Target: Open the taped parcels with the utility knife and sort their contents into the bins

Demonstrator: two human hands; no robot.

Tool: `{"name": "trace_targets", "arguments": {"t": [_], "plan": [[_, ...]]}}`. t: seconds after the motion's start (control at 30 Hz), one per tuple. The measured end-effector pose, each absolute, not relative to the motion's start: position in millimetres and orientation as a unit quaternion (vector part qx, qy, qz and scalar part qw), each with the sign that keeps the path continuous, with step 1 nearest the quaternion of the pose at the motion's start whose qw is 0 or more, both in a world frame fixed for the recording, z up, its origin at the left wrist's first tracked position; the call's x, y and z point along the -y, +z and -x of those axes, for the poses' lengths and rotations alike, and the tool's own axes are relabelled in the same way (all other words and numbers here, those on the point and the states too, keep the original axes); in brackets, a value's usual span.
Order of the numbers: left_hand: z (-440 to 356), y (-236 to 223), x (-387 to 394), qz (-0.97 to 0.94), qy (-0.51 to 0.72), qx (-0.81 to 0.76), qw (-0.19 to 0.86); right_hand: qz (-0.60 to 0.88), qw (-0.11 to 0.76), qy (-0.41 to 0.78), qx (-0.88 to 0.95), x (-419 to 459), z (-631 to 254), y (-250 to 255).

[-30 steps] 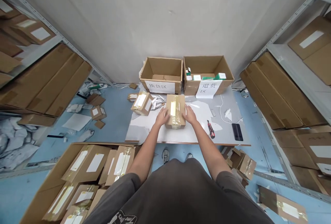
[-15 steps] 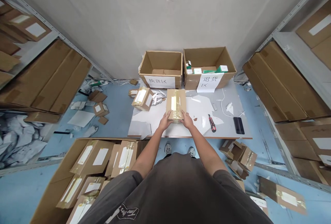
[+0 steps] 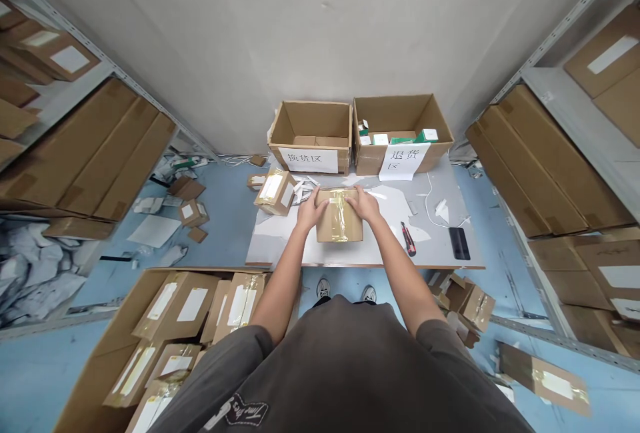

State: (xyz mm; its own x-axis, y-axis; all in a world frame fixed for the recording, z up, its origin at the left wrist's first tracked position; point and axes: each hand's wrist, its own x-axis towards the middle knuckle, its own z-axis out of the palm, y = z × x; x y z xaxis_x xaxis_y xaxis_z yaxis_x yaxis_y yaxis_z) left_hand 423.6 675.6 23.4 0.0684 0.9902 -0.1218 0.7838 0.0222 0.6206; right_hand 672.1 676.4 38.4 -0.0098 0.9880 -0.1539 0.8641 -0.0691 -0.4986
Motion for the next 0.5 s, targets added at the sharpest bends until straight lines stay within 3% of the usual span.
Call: {"name": "trace_targets", "arguments": {"t": [0.17,0.33,0.5], "plan": [[-441,14,-713,-0.651,0.189,-0.664,0.315,0.716,0.108,0.277,0.631,-715,-665,31],[-439,-7,-724,-0.658,0.23,-0.601,0.392,0.692,0.149,0.299,0.64,-717,-669,12],[-423,-14,-693,-0.671,0.24,-0.596,0.37,0.682,0.198,0.298,0.638,-686,-682,5]]}}
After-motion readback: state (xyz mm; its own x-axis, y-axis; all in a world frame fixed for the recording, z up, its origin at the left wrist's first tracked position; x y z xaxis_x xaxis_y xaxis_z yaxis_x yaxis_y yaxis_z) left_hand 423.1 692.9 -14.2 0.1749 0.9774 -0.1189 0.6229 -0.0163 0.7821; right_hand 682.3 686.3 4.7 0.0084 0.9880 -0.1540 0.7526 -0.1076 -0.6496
